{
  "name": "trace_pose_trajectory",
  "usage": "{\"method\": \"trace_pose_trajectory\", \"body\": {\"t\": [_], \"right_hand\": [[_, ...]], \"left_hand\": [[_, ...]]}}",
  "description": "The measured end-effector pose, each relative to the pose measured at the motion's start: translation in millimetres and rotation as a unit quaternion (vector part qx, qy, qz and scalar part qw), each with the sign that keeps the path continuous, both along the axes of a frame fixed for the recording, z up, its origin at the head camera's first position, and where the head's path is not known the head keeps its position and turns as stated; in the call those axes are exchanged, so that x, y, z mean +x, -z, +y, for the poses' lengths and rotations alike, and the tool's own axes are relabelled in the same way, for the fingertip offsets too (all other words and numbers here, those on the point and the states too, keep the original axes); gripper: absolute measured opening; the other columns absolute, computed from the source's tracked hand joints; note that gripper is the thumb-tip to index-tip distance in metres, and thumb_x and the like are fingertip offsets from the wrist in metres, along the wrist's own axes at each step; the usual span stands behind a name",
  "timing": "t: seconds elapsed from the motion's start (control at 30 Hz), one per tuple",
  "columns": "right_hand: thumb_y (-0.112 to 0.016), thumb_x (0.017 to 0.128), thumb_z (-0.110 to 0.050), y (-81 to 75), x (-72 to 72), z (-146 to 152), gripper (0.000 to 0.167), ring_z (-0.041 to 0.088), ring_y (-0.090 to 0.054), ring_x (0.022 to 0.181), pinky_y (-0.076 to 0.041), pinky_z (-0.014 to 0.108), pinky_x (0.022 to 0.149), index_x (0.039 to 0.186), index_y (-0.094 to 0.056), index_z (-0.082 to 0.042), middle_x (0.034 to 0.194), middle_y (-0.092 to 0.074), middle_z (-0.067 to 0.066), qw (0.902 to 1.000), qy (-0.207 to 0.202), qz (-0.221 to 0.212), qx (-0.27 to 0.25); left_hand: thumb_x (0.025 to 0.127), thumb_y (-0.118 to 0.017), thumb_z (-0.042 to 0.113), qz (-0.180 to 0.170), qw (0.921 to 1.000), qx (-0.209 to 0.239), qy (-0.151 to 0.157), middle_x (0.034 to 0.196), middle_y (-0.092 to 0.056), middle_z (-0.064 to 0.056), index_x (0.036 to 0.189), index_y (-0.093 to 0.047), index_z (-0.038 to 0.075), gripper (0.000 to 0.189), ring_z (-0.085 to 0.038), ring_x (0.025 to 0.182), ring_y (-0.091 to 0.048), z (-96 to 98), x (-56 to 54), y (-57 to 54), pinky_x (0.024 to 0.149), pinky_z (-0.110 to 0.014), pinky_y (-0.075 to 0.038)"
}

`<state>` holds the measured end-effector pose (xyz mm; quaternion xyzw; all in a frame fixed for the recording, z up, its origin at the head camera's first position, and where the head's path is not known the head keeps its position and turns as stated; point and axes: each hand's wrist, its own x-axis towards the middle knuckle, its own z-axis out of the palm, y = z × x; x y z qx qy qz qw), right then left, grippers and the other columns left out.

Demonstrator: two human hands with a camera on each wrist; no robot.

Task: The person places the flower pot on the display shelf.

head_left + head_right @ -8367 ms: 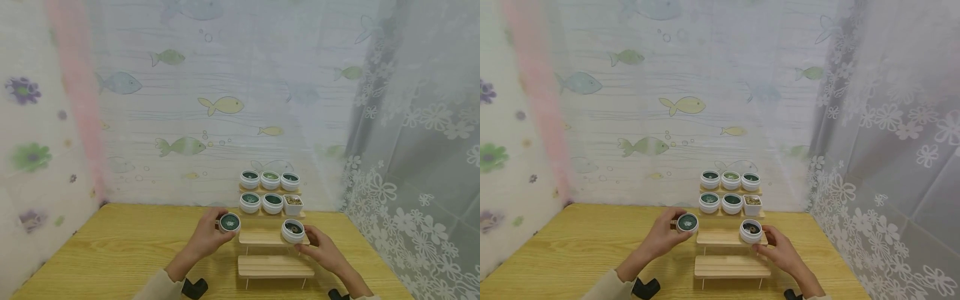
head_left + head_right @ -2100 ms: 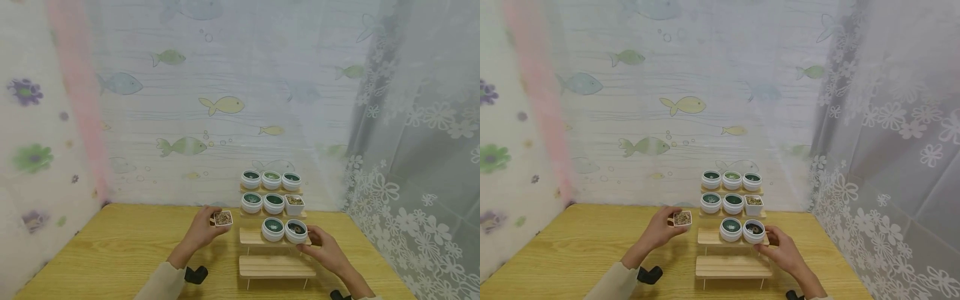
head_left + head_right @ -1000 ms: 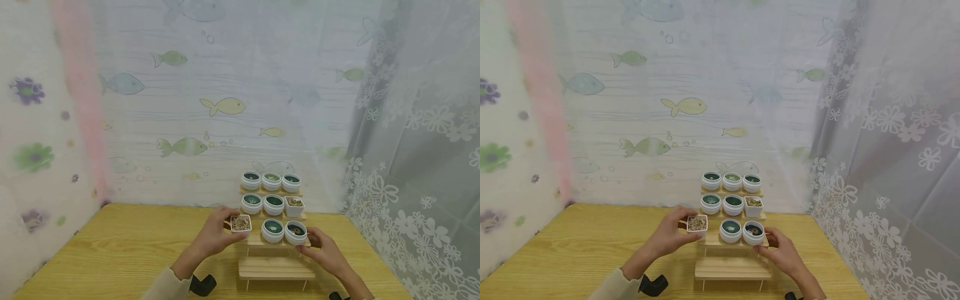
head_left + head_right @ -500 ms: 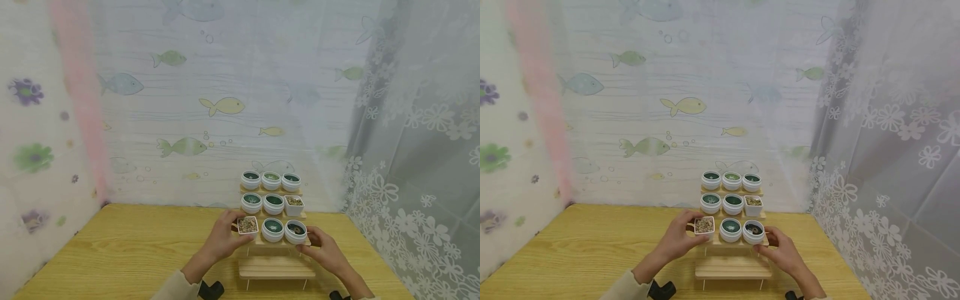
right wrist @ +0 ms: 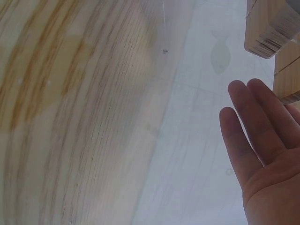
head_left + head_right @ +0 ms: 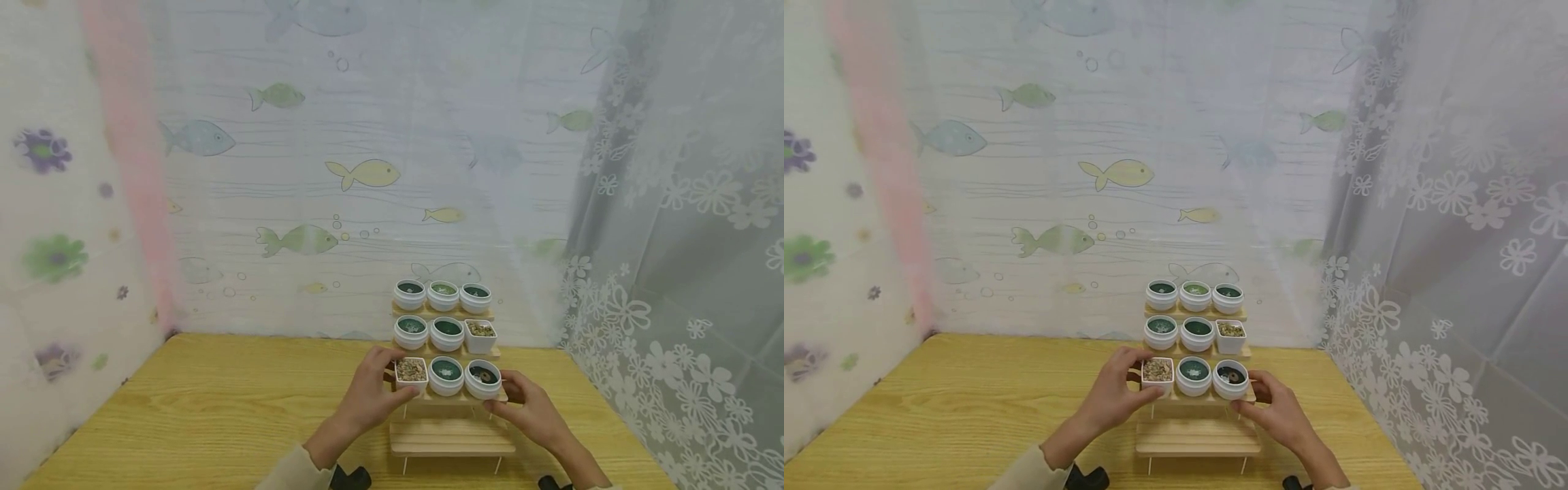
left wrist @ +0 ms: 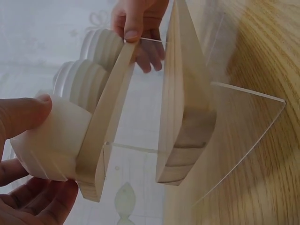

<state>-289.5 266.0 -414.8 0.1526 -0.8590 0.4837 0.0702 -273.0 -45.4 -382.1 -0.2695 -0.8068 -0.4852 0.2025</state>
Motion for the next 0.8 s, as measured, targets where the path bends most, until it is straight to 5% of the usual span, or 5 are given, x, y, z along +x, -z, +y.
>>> {"method": "trace_pose_trajectory", "body": {"t": [0.4,0.8], "right_hand": [[-0.077,0.081,-0.028,2.4,4.6,1.1,0.055,0.024,-0.064,0.101,-0.052,0.026,0.077,0.129,-0.054,-0.010,0.111,-0.068,0.007,0.9999,-0.009,-0.006,0.000],[-0.078,0.080,-0.027,-0.6,0.3,1.0,0.056,0.023,-0.064,0.102,-0.052,0.028,0.079,0.129,-0.055,-0.012,0.112,-0.068,0.006,1.0000,0.000,0.005,0.000]], "left_hand": [[0.073,-0.083,0.013,-0.007,0.9997,0.020,-0.010,0.102,-0.050,-0.008,0.115,-0.057,0.000,0.050,-0.020,0.088,-0.055,5.0,1.0,7.0,0.070,-0.024,-0.053],[0.072,-0.083,0.011,0.011,0.9995,0.028,-0.014,0.101,-0.050,-0.009,0.113,-0.058,0.000,0.049,-0.019,0.087,-0.055,6.4,-1.2,1.8,0.070,-0.026,-0.054]]}}
